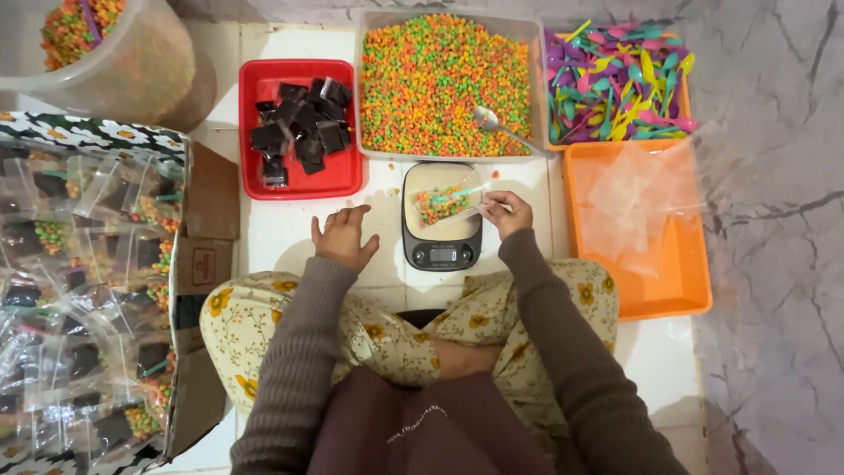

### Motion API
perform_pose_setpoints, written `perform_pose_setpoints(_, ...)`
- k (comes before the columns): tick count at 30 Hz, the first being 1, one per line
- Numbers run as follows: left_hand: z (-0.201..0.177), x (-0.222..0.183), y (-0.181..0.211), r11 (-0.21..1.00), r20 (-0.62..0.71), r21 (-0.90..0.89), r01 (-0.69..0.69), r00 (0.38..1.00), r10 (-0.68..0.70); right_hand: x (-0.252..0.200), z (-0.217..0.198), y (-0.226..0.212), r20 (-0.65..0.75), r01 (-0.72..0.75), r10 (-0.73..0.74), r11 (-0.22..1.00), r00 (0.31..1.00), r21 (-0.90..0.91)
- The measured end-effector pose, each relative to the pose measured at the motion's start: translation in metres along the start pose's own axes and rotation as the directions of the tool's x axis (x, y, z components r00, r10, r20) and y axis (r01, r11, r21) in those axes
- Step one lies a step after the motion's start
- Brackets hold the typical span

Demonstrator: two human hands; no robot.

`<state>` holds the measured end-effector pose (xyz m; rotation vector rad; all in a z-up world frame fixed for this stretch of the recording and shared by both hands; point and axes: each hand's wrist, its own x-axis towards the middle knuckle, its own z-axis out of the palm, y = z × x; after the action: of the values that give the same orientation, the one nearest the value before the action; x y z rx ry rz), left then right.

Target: Packaging small colorful candies into individual plastic bags and weighing them on a digital scale for consistency.

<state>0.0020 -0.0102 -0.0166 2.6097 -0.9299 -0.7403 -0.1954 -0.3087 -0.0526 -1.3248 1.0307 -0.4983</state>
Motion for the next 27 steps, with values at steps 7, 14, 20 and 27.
perform_pose_setpoints(7,-0.021,-0.011,0.022,1.0,0.075,-0.022,-0.02,0.997,0.022,0.023,-0.024,0.054,-0.002,-0.067,0.067,0.997,0.998,-0.029)
perform_pose_setpoints(14,-0.017,-0.008,0.019,1.0,0.083,-0.017,-0.015,0.996,0.016,0.021,-0.023,0.05,-0.081,-0.158,0.145,0.967,0.986,-0.199)
perform_pose_setpoints(20,-0.021,-0.007,0.021,0.999,0.119,-0.033,-0.017,0.993,0.02,0.034,-0.038,0.073,-0.207,-0.161,0.122,0.971,0.971,-0.18)
perform_pose_setpoints(27,-0.022,-0.009,0.022,0.999,0.109,-0.036,-0.006,0.994,0.01,0.029,-0.039,0.066,-0.285,-0.119,0.079,0.985,0.955,-0.126)
